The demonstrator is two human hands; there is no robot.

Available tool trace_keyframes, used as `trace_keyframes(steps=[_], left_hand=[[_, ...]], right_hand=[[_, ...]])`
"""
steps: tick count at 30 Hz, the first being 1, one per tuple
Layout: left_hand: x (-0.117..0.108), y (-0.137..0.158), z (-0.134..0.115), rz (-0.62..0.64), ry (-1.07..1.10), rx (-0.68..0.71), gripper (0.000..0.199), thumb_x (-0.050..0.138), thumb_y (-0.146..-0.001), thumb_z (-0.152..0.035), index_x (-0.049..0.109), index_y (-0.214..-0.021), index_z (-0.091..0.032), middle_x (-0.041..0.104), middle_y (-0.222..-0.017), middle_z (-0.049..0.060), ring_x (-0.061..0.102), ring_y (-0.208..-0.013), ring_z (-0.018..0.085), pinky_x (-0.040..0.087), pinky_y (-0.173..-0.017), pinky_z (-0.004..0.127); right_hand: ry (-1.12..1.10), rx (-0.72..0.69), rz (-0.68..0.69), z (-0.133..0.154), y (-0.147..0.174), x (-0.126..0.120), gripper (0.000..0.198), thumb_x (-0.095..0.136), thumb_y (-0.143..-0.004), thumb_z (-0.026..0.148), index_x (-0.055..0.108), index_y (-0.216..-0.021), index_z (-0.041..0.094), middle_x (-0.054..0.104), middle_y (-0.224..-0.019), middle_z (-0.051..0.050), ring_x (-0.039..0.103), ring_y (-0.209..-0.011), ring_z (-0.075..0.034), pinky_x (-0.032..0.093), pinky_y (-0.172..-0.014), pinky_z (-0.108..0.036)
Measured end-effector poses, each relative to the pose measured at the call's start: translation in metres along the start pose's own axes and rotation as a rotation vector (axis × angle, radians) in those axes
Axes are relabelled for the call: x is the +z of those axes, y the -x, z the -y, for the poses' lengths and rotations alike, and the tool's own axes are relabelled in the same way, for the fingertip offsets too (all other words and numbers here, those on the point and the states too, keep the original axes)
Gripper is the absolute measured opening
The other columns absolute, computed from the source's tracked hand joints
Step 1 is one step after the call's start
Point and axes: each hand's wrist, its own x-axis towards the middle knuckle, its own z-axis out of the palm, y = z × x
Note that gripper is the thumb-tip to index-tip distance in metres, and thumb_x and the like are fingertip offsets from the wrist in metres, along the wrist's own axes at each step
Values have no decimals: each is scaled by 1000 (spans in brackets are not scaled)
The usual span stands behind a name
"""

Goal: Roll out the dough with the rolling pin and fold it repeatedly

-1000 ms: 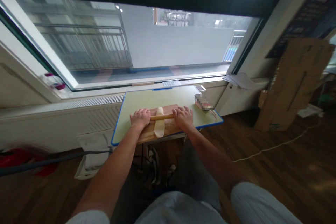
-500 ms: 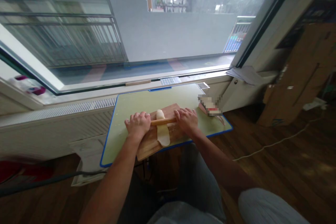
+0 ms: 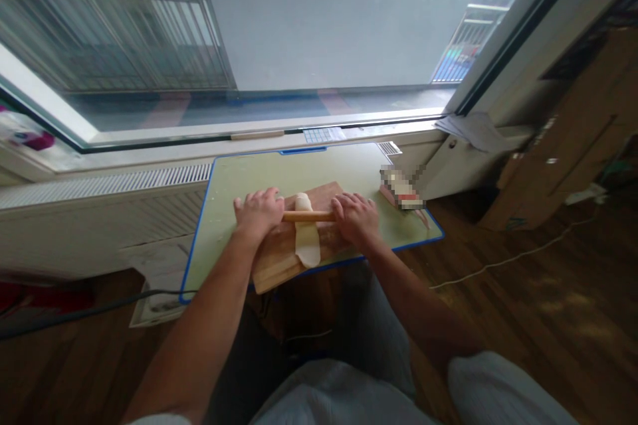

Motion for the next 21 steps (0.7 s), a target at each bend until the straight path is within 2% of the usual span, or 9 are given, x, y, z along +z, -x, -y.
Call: trace_keyframes(steps=[4, 8, 15, 21], left_hand=[[-2, -18, 1, 120, 26, 37, 55, 41, -103, -47, 64, -149, -29, 65, -156, 15, 60, -141, 38, 43, -117, 64], [6, -17, 6, 110, 66, 104, 57, 38, -105, -48, 59, -155, -32, 60, -163, 10, 55, -147, 34, 41, -123, 59], [15, 12, 10, 17, 74, 158, 53, 32, -109, -43, 62, -152, -34, 60, -164, 3, 54, -147, 28, 37, -126, 50], [18, 34, 15, -72, 56, 230, 57, 30, -109, -40, 59, -156, -25, 56, -167, 7, 49, -153, 28, 34, -129, 47]], right_hand=[[22, 53, 73, -7, -22, -1, 51, 50, -111, 60, 69, -147, 30, 63, -159, -5, 52, -149, -30, 41, -120, -47], [39, 67, 113, -14, -28, 2, 57, 50, -109, 64, 63, -155, 33, 58, -165, -4, 46, -155, -33, 38, -124, -49], [76, 27, 38, -6, 0, -6, 54, 48, -110, 55, 65, -154, 29, 59, -164, -5, 43, -157, -35, 34, -127, -53], [50, -15, -19, -5, 29, -9, 49, 44, -113, 50, 71, -145, 26, 60, -162, -4, 45, -156, -32, 35, -126, -52]])
